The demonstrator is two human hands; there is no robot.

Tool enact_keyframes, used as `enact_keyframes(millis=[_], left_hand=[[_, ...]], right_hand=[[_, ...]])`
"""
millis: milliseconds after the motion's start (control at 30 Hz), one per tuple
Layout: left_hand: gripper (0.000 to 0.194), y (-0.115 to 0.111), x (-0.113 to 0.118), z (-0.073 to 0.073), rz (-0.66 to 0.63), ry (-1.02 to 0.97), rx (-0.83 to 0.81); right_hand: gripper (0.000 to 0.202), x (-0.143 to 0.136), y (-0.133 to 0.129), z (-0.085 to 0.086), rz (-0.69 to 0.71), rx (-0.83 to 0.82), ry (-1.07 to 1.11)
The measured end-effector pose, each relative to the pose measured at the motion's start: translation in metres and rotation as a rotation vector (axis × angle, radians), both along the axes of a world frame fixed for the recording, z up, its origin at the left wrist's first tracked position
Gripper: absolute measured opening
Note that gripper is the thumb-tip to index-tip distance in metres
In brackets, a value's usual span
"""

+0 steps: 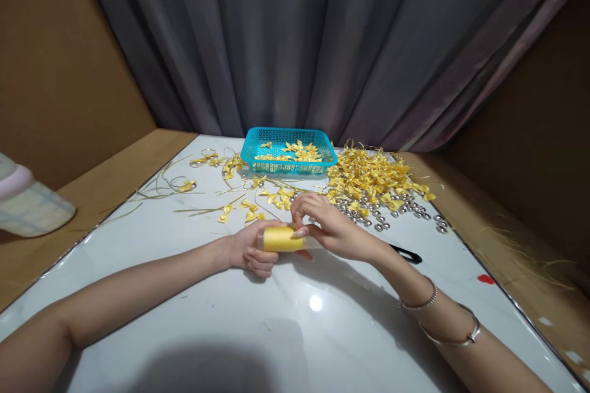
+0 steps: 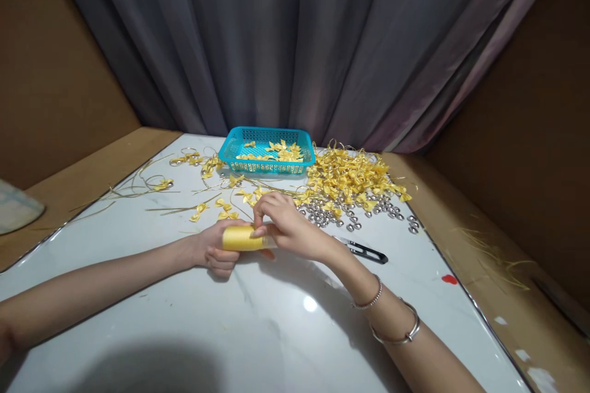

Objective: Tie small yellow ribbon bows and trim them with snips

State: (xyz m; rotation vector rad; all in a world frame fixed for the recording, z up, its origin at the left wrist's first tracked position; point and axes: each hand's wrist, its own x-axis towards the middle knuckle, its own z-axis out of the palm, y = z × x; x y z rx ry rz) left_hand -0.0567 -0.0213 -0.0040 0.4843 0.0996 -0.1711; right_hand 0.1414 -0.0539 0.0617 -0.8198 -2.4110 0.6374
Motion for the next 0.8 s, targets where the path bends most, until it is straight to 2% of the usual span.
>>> enact_keyframes(millis=[133,233,367,433,567,667,800], left_hand=[[0.049,-0.0006,0.0009,-0.0034,0.107,0.064,0.023],[0.055,-0.0010,0.0000,-0.0047,0.168,0.095,0.004],[0.060,-0.0024,-0.0014,-0.0031,0.207,0.052,0.007],[0.057,-0.0028,-0.0016,-0.0019,0.222,0.020,0.005],[0.039,-0.0006,-0.0024,-0.0023,0.241,0.041,0.027],[0.035,0.0020,-0.0027,-0.0034,0.248,0.132,0.042],[0.033,0.0022,-0.0015,-0.0006,0.148,0.187,0.068]], right_hand=[[0.009,0.0008,-0.0003,0.0024,-0.019,-0.016,0.020],[0.011,0.0009,-0.0010,0.0034,-0.034,-0.040,0.024],[0.011,0.0007,-0.0018,0.0021,-0.050,-0.064,0.032],[0.011,0.0007,-0.0017,0.0006,-0.058,-0.052,0.052],[0.011,0.0001,-0.0009,-0.0021,-0.065,-0.061,0.061],[0.010,-0.0003,-0.0003,-0.0024,-0.037,-0.120,0.051],[0.010,0.0020,-0.0002,0.0015,0.048,-0.294,0.022]])
